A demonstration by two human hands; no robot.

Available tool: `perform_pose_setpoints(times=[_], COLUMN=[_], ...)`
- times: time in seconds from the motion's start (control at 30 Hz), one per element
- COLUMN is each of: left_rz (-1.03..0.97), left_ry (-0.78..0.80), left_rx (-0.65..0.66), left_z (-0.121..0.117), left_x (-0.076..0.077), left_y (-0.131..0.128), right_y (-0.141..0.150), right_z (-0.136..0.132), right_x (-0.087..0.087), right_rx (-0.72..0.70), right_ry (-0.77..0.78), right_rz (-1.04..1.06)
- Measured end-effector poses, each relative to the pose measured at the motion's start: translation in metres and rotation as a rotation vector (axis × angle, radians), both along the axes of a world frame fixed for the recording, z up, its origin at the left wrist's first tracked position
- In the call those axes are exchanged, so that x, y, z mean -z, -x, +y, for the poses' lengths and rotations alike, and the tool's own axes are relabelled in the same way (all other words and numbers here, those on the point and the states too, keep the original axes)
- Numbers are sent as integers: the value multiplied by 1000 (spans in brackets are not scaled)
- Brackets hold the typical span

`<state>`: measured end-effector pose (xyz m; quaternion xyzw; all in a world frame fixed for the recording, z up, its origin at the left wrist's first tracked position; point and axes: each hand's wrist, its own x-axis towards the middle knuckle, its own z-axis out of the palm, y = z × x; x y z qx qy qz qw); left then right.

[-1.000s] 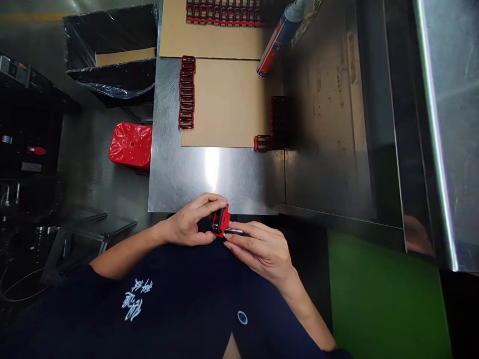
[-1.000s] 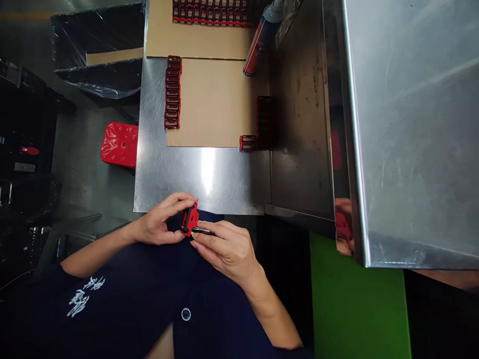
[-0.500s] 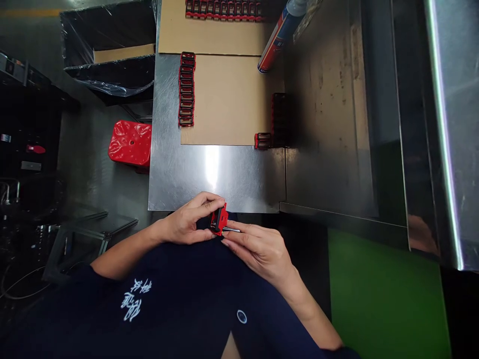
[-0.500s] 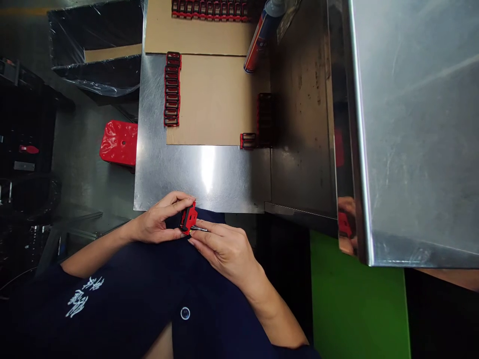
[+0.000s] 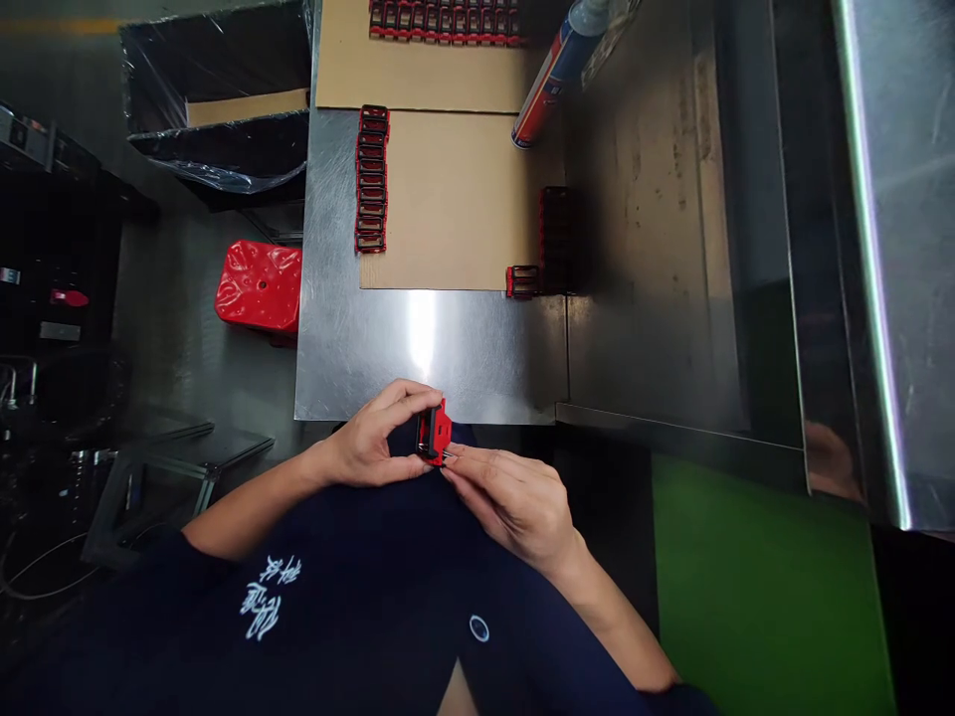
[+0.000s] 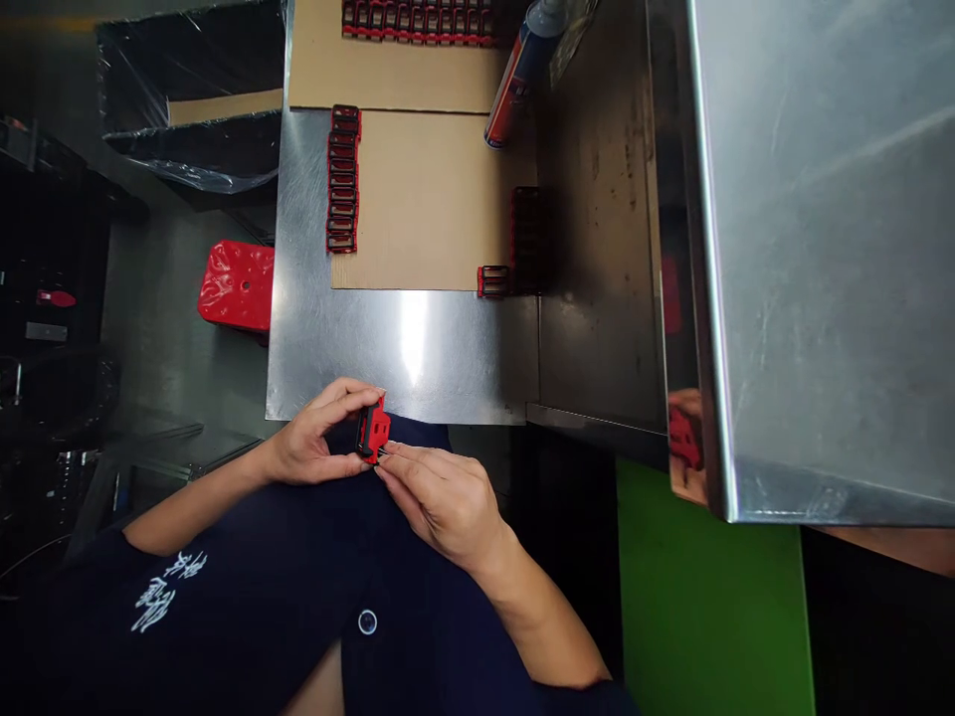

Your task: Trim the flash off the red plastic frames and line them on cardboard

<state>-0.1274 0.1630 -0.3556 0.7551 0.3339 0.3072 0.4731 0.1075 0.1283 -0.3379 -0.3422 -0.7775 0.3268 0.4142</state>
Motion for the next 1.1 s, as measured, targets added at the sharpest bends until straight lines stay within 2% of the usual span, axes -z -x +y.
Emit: perform_pose_setpoints(times=[0.17,0.27,0.33,0.4,0.5,0.6,0.7,0.77,0.87,1.0,1.1], left_rz=[-47,-129,-209,-300,-386,-402,-340,-96,391,640,751], left_ry=[135,186,223,268,318,329,334,338,335,308,317], left_rx=[-94,-132,-137,-141,-166,-179,-220,-395,-760,-1042,-1153], left_z=[-7,-11,-11,-8,-5,-4,5,27,85,169,205], left_x=[2,9,14,18,20,24,38,54,79,100,107], left_y=[-2,0,1,3,4,3,4,5,9,16,16], right_y=[1,-1,-3,-4,-7,-10,-15,-17,-19,-21,-22], right_z=[-5,-9,-11,-11,-7,4,17,24,27,24,23], right_x=[6,12,21,36,78,137,196,226,255,273,279], right_rx=[118,245,365,463,573,707,819,859,905,923,923], right_ry=[69,135,155,171,236,341,359,352,318,230,177], right_rz=[57,122,146,147,101,-64,-148,-188,-231,-248,-259])
